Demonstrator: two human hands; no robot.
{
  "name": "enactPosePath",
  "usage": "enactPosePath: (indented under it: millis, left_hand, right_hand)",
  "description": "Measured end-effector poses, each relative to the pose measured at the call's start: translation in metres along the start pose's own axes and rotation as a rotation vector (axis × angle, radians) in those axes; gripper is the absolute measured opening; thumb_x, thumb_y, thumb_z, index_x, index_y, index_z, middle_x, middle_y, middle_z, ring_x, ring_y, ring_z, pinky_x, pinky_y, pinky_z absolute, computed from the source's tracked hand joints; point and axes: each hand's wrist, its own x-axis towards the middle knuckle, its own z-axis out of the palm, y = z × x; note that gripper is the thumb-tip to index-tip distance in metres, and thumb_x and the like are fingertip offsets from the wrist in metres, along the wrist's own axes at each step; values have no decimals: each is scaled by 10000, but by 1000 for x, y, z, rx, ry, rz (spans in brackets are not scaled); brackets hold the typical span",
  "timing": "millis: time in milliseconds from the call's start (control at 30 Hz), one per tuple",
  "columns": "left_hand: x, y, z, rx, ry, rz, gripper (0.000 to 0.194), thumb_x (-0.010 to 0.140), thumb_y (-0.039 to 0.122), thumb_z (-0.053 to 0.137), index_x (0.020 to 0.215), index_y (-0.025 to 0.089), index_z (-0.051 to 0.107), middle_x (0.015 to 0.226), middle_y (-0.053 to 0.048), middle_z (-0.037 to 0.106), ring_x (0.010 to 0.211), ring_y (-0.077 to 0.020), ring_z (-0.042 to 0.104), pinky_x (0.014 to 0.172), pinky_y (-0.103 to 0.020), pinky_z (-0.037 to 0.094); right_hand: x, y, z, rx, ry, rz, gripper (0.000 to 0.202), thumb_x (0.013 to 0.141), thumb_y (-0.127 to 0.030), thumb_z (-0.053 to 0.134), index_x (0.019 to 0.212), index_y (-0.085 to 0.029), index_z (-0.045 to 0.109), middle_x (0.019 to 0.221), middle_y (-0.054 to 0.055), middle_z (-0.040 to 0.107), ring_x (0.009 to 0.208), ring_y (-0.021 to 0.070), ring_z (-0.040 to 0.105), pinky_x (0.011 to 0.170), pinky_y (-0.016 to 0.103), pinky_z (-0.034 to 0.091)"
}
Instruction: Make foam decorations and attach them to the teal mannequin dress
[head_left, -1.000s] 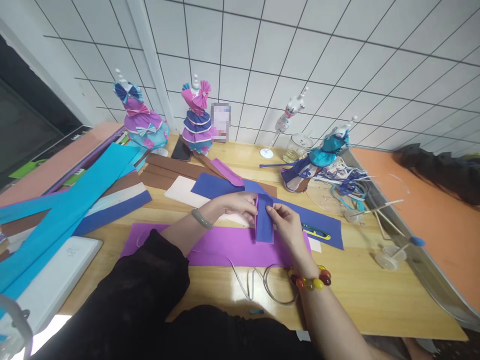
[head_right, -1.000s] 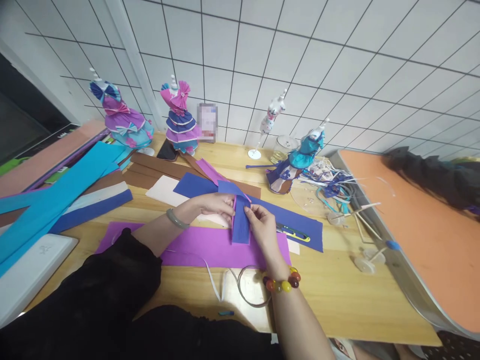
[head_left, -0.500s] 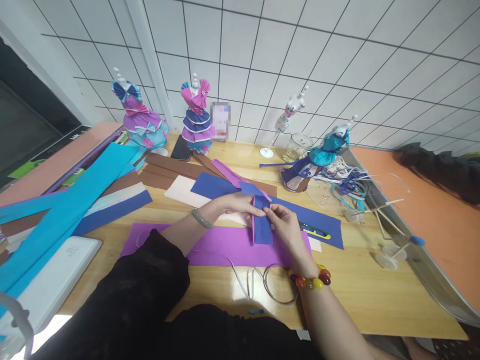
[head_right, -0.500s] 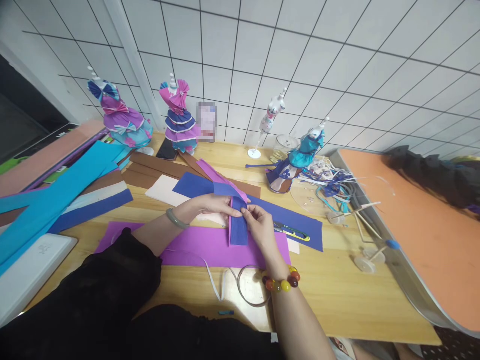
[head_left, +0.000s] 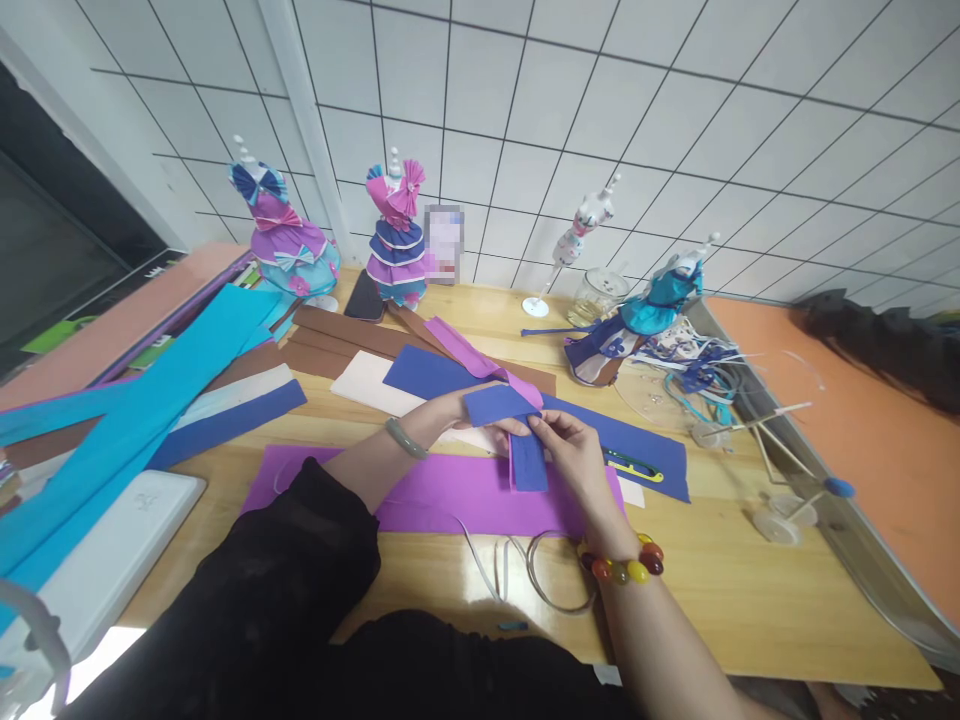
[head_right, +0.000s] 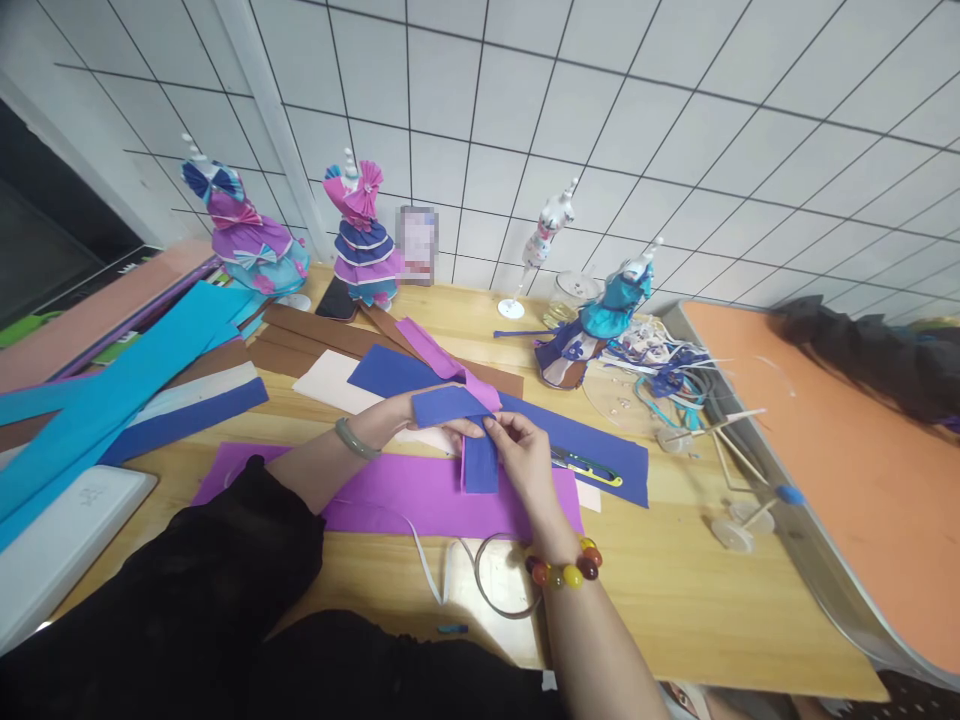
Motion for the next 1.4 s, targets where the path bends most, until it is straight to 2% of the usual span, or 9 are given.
enactPosePath:
  millis: [100, 167, 400, 600, 733, 900, 1100, 1267, 1400]
  left_hand:
    - [-1, 4, 2, 23, -42, 13, 276, 594, 272, 716, 781, 97, 613, 661, -22, 610, 549, -106, 588, 558, -248, 510]
    - [-1, 4, 1, 31, -42, 20, 267, 591, 298, 715, 714, 89, 603, 619, -17, 602, 526, -103, 579, 542, -242, 509]
    - [0, 4, 0, 0, -42, -2, 284, 572, 296, 722, 720, 86, 602, 618, -20, 606, 521, -109, 577, 530, -247, 497]
    - [-14, 13, 11, -181, 147, -48, 320, 655, 402, 629, 751, 98, 603, 666, -35, 610, 573, -102, 569, 533, -214, 458]
    - [-16, 18, 16, -126, 101, -134, 278, 635, 371, 652, 720, 112, 597, 600, -9, 579, 540, -97, 546, 514, -226, 448]
    - [-7, 8, 11, 51, -16, -119, 268, 559, 253, 726, 751, 116, 598, 633, -4, 576, 539, -100, 553, 495, -227, 448]
    - [-2, -5, 6, 76, -51, -186, 348, 564, 234, 730, 855, 109, 587, 724, -44, 608, 632, -148, 609, 545, -266, 486]
    - [-3, 0, 9, 73, -79, -223, 326, 560, 239, 733, 821, 103, 593, 709, -45, 616, 642, -153, 618, 556, -267, 498]
    - [-2, 2, 10, 132, -106, -269, 322, 556, 263, 737, 798, 100, 603, 679, -43, 619, 626, -156, 621, 563, -274, 504]
  right_hand:
    - [0, 2, 0, 8, 13, -3, 251, 648, -408, 667, 731, -176, 621, 646, -6, 608, 508, 100, 481, 469, 220, 373]
    - [0, 3, 0, 18, 14, 1, 246, 645, -401, 672, 729, -177, 620, 647, -7, 611, 510, 101, 486, 470, 219, 372]
    - [1, 2, -1, 38, -10, 5, 218, 654, -375, 674, 724, -176, 622, 661, 0, 616, 536, 103, 511, 490, 216, 390]
    - [1, 1, 0, 121, -46, 31, 250, 638, -345, 693, 828, -202, 615, 759, 8, 632, 629, 129, 566, 540, 231, 435]
    - [0, -1, 1, 162, -71, 60, 281, 625, -337, 703, 859, -213, 610, 780, 2, 627, 620, 126, 566, 529, 233, 443]
    - [1, 0, -2, 168, -34, 27, 217, 657, -352, 672, 818, -211, 631, 737, -10, 626, 597, 117, 548, 543, 237, 436]
    - [5, 4, -6, 209, 1, 2, 180, 659, -337, 674, 762, -195, 632, 674, -12, 608, 565, 109, 528, 553, 243, 436]
    - [6, 5, -5, 241, 25, 22, 177, 643, -340, 685, 724, -201, 612, 645, -27, 590, 555, 110, 525, 550, 245, 435]
    - [8, 6, -4, 257, 54, 58, 210, 615, -354, 703, 663, -202, 566, 571, -57, 549, 477, 88, 477, 468, 217, 393]
